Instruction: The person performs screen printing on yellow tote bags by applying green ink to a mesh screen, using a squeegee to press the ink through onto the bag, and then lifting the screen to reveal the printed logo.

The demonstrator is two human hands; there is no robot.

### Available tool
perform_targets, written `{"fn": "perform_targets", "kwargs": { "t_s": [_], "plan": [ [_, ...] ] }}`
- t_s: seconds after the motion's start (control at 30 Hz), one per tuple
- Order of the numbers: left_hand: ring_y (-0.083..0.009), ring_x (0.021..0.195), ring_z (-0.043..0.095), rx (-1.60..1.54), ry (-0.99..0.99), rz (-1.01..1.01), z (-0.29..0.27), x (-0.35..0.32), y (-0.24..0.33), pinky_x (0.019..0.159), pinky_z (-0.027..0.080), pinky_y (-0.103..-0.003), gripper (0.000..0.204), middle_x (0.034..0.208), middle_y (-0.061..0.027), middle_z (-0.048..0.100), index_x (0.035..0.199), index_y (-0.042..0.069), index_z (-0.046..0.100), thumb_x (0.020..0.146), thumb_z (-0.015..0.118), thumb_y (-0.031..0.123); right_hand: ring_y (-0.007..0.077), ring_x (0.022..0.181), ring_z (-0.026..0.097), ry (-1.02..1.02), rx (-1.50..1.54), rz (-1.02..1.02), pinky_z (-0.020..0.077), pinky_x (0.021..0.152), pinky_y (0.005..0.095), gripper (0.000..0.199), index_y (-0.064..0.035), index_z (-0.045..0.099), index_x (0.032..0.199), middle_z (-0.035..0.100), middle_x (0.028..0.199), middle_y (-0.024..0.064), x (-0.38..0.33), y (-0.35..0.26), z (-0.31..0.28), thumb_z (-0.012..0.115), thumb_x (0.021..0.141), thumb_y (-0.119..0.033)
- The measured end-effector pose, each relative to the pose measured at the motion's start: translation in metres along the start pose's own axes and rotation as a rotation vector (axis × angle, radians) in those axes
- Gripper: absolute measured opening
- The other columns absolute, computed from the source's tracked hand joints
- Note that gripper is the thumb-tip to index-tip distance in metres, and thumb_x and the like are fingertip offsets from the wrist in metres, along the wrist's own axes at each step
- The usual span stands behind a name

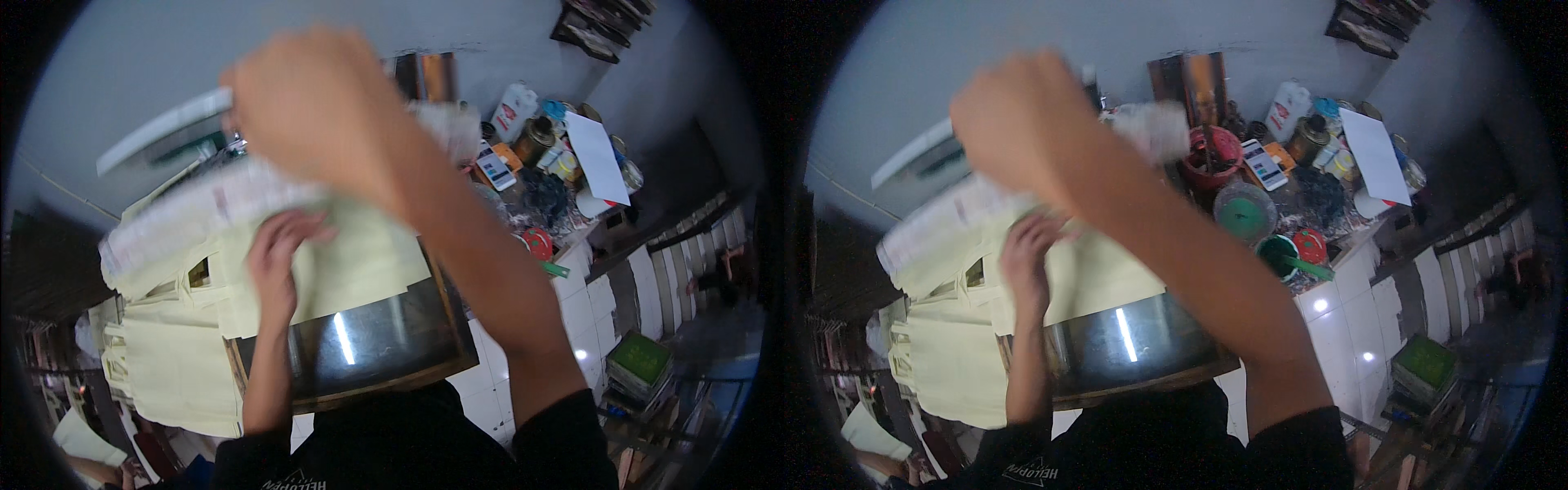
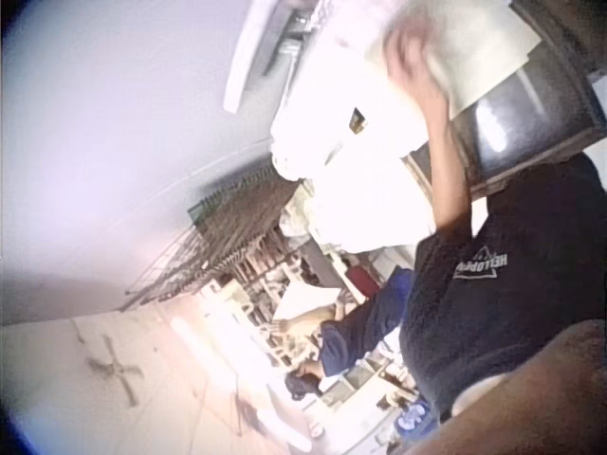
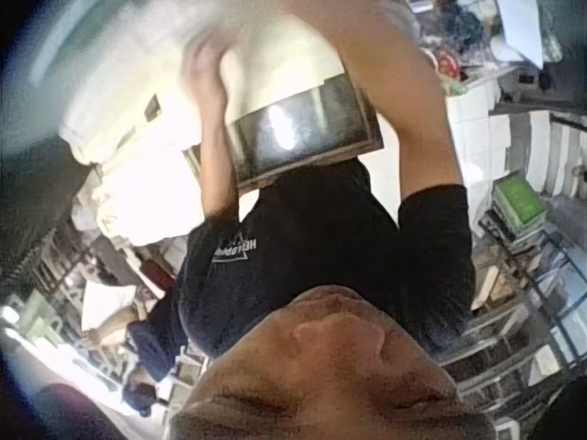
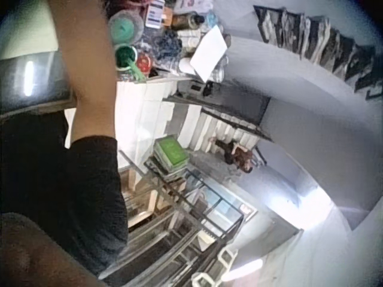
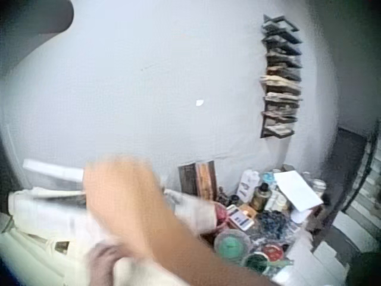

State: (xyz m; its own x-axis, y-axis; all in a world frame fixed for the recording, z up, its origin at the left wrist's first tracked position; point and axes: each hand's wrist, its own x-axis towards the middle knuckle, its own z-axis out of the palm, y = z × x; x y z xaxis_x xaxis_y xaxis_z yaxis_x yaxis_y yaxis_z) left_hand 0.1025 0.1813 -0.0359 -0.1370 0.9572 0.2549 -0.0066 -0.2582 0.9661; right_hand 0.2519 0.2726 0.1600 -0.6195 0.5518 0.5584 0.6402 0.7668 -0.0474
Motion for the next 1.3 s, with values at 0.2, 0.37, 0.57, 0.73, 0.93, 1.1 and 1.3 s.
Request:
{"fn": "perform_targets", "kwargs": {
  "t_s": [0.2,0.37,0.57,0.73,0.93,1.1,1.3],
  "plan": [
    [-0.0235,0.069,0.067,-0.157,0.114,-0.355,-0.035,-0.144,0.014,0.069,0.056,-0.04,0.043,0.083,-0.0169,0.071,0.112,-0.005,0.06,0.1,0.062,0.036,0.021,0.083,0.062,0.103,0.157,0.006,0.0511,0.07,0.0337,0.014,-0.0079,0.064,0.086,0.062,0.083,0.0048,-0.151,-0.055,0.069,0.064,0.078,-0.02],
    [-0.0219,0.062,0.066,-0.234,0.183,-0.528,-0.036,-0.189,-0.051,0.056,0.053,-0.031,0.026,0.086,-0.0207,0.073,0.104,-0.003,0.066,0.096,0.065,0.022,0.0228,0.085,0.064,-0.099,0.194,0.047,0.0522,0.074,0.0352,0.012,-0.0068,0.064,0.086,0.066,0.084,0.0067,-0.203,-0.057,0.128,0.063,0.078,-0.016],
    [-0.0198,0.053,0.061,-0.18,0.248,-0.576,-0.032,-0.193,-0.055,0.049,0.048,-0.03,0.032,0.073,-0.0164,0.069,0.098,-0.002,0.065,0.089,0.067,0.029,0.0248,0.086,0.066,-0.138,0.233,0.17,0.0516,0.08,0.0355,0.016,-0.0042,0.064,0.088,0.068,0.084,0.009,-0.21,-0.058,0.147,0.064,0.076,-0.015],
    [-0.0219,0.051,0.054,-0.093,0.426,-0.577,-0.038,-0.207,-0.066,0.045,0.045,-0.031,0.028,0.064,-0.0153,0.059,0.088,0.005,0.052,0.091,0.062,0.031,0.0231,0.087,0.062,-0.146,0.218,0.201,0.0476,0.079,0.0355,0.017,-0.0043,0.065,0.088,0.064,0.084,0.0084,-0.208,-0.061,0.14,0.064,0.077,-0.017],
    [-0.0227,0.049,0.051,-0.113,0.549,-0.572,-0.034,-0.213,-0.065,0.044,0.043,-0.033,0.025,0.064,-0.0098,0.052,0.093,0.011,0.045,0.094,0.057,0.033,0.0221,0.084,0.058,-0.206,0.197,0.056,0.0443,0.071,0.0344,0.02,-0.0044,0.067,0.087,0.063,0.081,0.0059,-0.205,-0.058,0.144,0.063,0.078,-0.023],
    [-0.023,0.045,0.049,-0.151,0.598,-0.553,-0.052,-0.227,-0.075,0.042,0.043,-0.035,0.024,0.057,-0.0105,0.051,0.092,0.013,0.048,0.095,0.054,0.036,0.022,0.079,0.062,-0.364,0.338,0.046,0.0449,0.06,0.0329,0.018,-0.0041,0.069,0.082,0.065,0.077,0.0056,-0.188,-0.05,0.15,0.065,0.076,-0.021],
    [-0.023,0.04,0.048,-0.183,0.686,-0.579,-0.044,-0.231,-0.07,0.039,0.042,-0.033,0.024,0.053,-0.011,0.05,0.087,0.014,0.05,0.096,0.049,0.036,0.0233,0.079,0.062,-0.381,0.379,0.033,0.0456,0.06,0.0338,0.023,-0.0028,0.069,0.082,0.064,0.077,0.0075,-0.188,-0.044,0.149,0.066,0.075,-0.024]
  ]
}}
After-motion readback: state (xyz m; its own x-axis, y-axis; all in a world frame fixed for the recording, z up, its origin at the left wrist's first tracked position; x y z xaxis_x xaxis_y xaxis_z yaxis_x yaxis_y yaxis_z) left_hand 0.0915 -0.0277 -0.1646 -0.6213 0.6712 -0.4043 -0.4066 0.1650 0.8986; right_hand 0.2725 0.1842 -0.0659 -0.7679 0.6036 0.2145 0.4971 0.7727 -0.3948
